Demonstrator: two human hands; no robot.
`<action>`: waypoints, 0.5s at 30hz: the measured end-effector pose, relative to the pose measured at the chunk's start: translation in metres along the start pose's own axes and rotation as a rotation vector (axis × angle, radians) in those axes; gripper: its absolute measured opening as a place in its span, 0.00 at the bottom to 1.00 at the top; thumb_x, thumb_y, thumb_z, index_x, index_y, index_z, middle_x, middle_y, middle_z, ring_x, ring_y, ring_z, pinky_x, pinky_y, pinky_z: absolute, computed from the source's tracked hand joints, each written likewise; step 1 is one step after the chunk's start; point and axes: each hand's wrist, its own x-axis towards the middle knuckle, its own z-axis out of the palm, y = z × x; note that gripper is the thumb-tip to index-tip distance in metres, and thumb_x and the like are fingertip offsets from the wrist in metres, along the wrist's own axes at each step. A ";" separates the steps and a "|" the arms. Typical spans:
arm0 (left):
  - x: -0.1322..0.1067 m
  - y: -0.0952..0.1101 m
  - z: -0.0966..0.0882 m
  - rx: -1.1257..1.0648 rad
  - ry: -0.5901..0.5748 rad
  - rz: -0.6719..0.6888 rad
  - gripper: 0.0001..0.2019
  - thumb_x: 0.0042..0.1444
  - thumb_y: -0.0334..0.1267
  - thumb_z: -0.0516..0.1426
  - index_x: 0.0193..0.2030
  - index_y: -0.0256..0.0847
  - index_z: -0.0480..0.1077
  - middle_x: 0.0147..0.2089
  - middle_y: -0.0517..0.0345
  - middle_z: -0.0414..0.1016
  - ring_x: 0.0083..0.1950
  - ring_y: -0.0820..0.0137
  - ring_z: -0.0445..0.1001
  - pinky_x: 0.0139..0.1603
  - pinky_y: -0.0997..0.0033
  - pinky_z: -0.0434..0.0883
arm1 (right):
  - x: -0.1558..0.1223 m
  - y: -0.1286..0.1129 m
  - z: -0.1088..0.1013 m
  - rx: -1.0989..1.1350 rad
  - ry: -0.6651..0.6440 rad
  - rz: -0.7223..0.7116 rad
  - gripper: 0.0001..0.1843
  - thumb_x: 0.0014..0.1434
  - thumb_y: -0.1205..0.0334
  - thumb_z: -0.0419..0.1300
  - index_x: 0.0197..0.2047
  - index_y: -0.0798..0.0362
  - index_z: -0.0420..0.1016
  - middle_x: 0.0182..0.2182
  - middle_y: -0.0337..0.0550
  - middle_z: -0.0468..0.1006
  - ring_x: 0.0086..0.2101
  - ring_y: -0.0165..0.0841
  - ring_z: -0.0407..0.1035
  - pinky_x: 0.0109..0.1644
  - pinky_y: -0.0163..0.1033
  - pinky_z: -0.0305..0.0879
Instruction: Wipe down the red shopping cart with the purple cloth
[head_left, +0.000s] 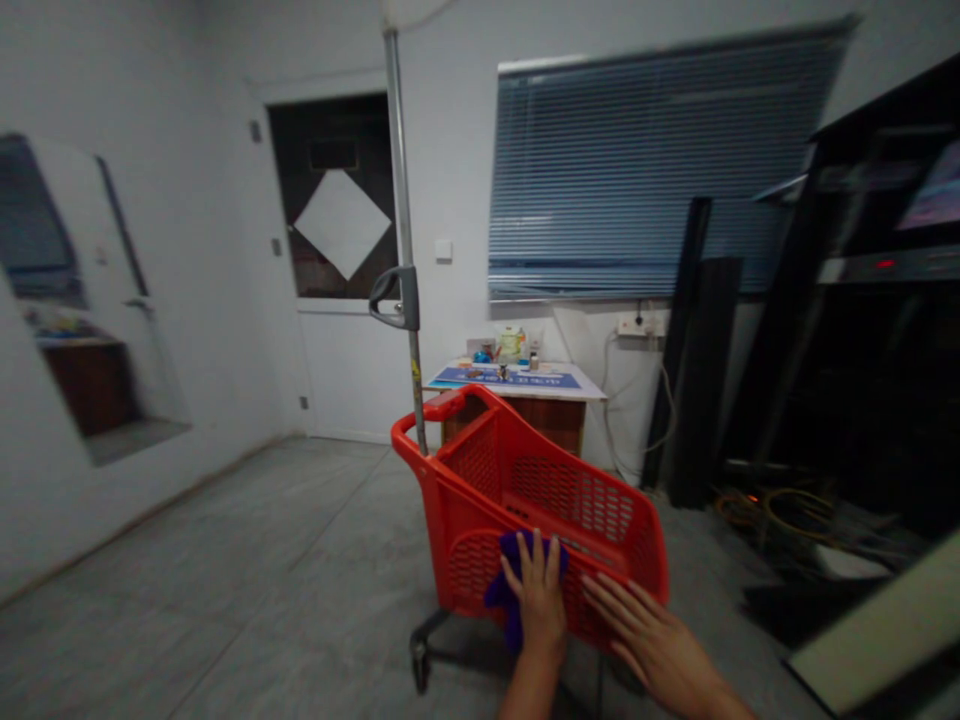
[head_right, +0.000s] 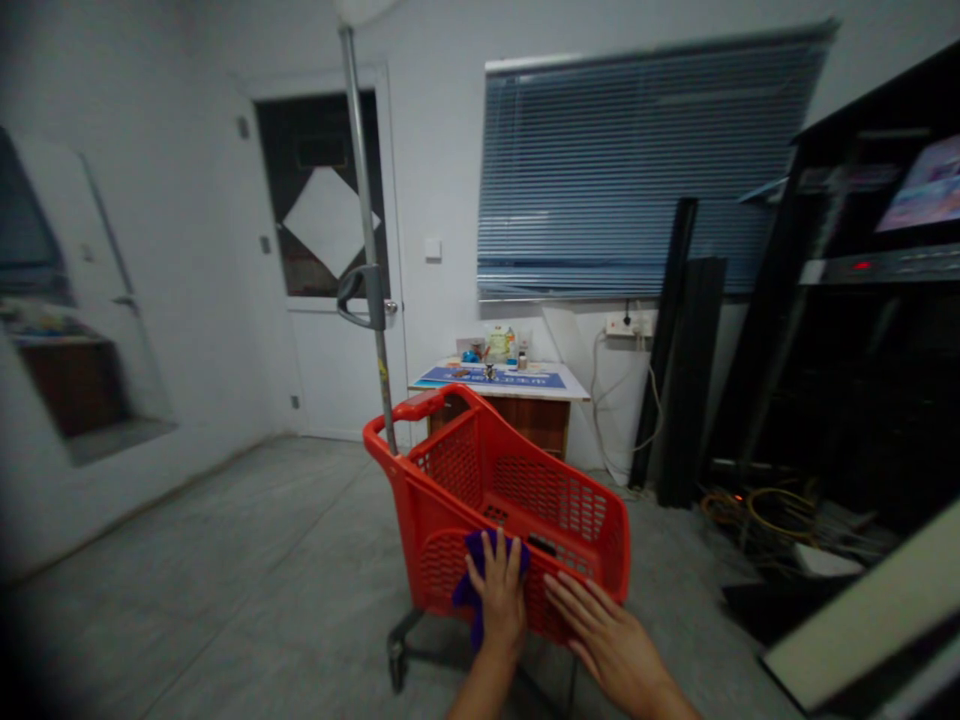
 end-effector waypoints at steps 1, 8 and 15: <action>0.000 0.001 0.000 0.007 0.004 0.018 0.30 0.58 0.29 0.51 0.67 0.50 0.56 0.69 0.50 0.56 0.73 0.58 0.41 0.68 0.38 0.37 | 0.000 0.000 0.000 -0.011 0.000 -0.001 0.38 0.57 0.67 0.51 0.70 0.45 0.49 0.66 0.30 0.57 0.62 0.28 0.54 0.62 0.36 0.52; -0.020 0.000 -0.002 0.073 0.028 0.206 0.26 0.56 0.34 0.56 0.63 0.55 0.64 0.69 0.58 0.57 0.74 0.59 0.40 0.69 0.41 0.35 | -0.002 -0.002 0.002 -0.081 0.017 -0.003 0.38 0.55 0.66 0.52 0.69 0.47 0.50 0.66 0.30 0.56 0.62 0.28 0.55 0.61 0.37 0.54; -0.003 0.001 -0.007 0.053 0.034 0.268 0.25 0.56 0.33 0.56 0.61 0.54 0.66 0.69 0.58 0.57 0.74 0.57 0.39 0.69 0.40 0.32 | -0.007 0.001 -0.002 -0.089 0.010 -0.022 0.37 0.57 0.65 0.51 0.69 0.46 0.50 0.66 0.30 0.57 0.61 0.29 0.56 0.60 0.37 0.56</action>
